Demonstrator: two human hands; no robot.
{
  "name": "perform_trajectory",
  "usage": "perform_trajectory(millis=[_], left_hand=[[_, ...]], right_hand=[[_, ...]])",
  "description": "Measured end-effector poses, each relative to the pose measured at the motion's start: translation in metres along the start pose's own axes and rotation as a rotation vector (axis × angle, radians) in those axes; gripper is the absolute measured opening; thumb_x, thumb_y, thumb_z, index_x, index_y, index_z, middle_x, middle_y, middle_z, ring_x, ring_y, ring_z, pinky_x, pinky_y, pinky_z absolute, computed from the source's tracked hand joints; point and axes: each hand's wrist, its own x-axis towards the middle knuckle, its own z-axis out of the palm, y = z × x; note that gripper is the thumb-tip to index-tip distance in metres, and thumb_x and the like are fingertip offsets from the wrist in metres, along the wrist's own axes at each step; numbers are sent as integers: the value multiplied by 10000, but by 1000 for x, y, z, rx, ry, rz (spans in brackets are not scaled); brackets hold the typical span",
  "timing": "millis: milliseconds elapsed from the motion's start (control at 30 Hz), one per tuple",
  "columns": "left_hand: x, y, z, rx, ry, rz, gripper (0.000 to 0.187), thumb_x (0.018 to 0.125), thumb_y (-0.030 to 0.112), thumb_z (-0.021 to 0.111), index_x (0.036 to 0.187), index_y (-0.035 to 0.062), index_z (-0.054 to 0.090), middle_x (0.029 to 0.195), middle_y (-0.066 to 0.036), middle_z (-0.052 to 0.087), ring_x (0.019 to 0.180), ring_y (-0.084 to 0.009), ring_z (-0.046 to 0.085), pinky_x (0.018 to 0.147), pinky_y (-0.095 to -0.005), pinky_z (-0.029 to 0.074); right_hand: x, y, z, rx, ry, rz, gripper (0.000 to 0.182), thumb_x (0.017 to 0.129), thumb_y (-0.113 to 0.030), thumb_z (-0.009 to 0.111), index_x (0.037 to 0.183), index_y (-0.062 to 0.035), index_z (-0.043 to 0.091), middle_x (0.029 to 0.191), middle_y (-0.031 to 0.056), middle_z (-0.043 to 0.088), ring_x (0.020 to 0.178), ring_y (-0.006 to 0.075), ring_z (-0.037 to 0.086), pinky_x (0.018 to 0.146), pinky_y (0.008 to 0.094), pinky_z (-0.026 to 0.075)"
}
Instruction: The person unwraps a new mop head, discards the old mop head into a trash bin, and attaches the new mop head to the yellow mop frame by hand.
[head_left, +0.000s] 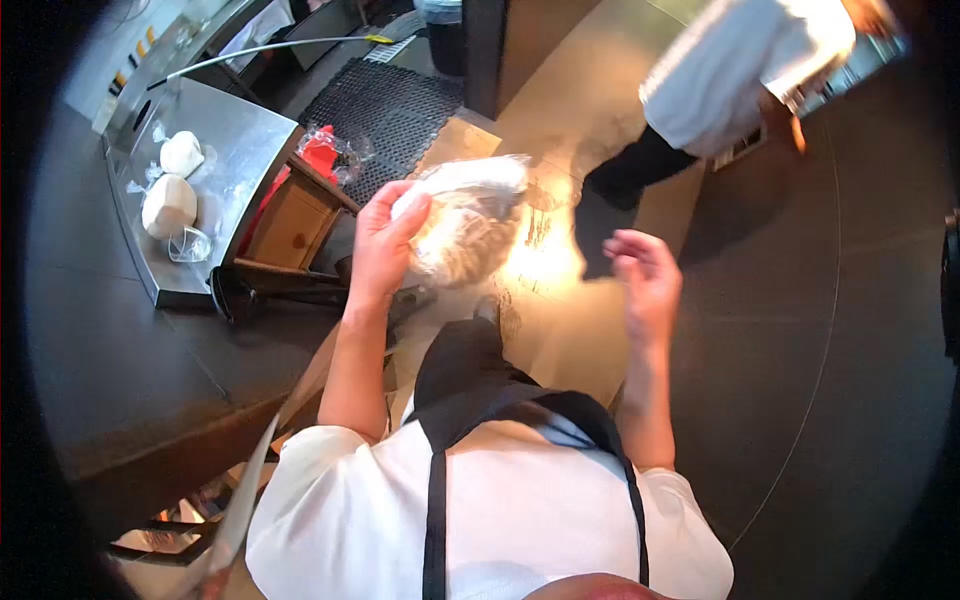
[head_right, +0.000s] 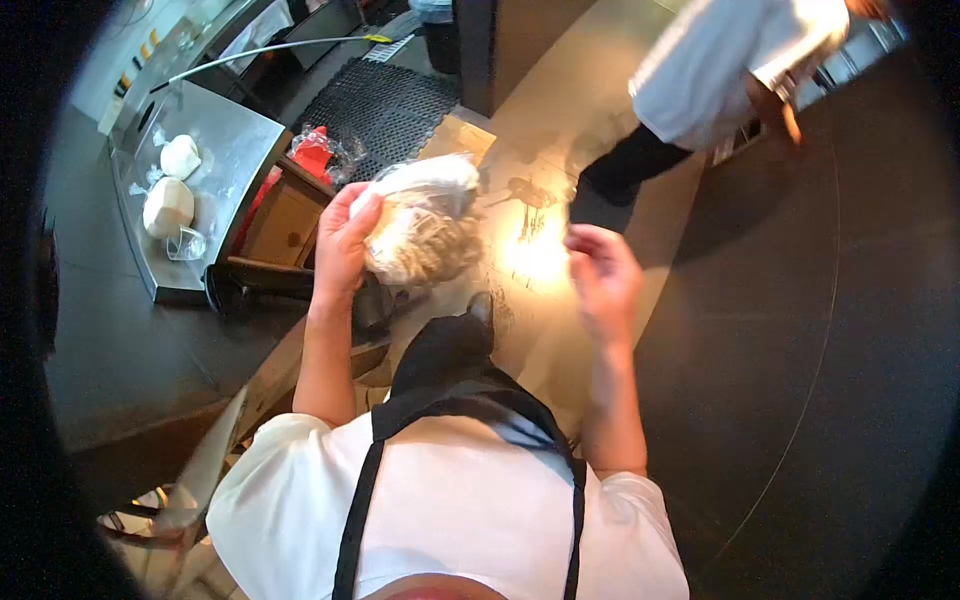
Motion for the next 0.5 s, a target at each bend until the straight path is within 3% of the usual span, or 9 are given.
perform_trajectory(millis=[33, 100, 200, 233, 300, 400, 500], left_hand=[[25, 1, 5, -82, -25, -27, 117, 945, 78, 622, 1049, 25, 627, 950, -7, 659, 859, -57, 595, 780, -216, 476], [71, -8, 16, -177, 2, -76, 85, 972, 103, 593, 1035, 48, 611, 952, -12, 662, 853, -65, 604, 785, -228, 489], [124, -30, 39, -212, 90, -88, 116, 992, 120, 566, 1098, 72, 566, 1005, -13, 638, 917, -76, 593, 818, -240, 489], [139, -45, 47, -207, 137, -67, 134, 999, 125, 559, 1127, 89, 542, 1008, -17, 627, 925, -78, 586, 810, -245, 496], [161, -65, 62, -220, 175, -36, 146, 999, 114, 556, 1141, 92, 530, 1006, -15, 615, 916, -74, 581, 795, -241, 500], [204, -119, 48, -80, 178, -84, 184, 1005, 113, 545, 1187, 88, 539, 1048, -4, 604, 931, -67, 567, 798, -235, 486], [248, -149, 51, 76, 284, -24, 247, 989, 72, 537, 1235, 75, 536, 1035, -31, 621, 919, -65, 565, 796, -231, 479]], right_hand=[[35, 20, 24, -23, -51, 13, 458, 829, -208, 777, 1209, -22, 602, 1069, 117, 660, 1019, 203, 623, 918, 352, 489], [99, 17, 70, -310, -133, -172, 565, 759, -197, 826, 1251, -48, 591, 1166, 161, 619, 1099, 251, 594, 942, 377, 480], [167, 36, 105, -526, -71, -423, 648, 719, -210, 846, 1294, -94, 571, 1301, 206, 499, 1180, 349, 521, 967, 396, 466], [180, 46, 119, -510, -14, -450, 560, 718, -205, 841, 1218, -82, 621, 1256, 203, 502, 1164, 361, 509, 982, 404, 453], [210, 77, 129, -360, -43, -281, 350, 753, -183, 803, 1052, -55, 673, 1208, 213, 504, 1119, 367, 503, 975, 431, 433], [271, 150, 129, -491, -165, -179, 189, 789, -155, 758, 908, -35, 673, 1183, 216, 500, 1078, 370, 497, 943, 443, 419], [324, 185, 133, -589, -192, -294, 191, 816, -133, 741, 958, -25, 671, 1108, 174, 539, 1012, 315, 524, 898, 394, 440]])
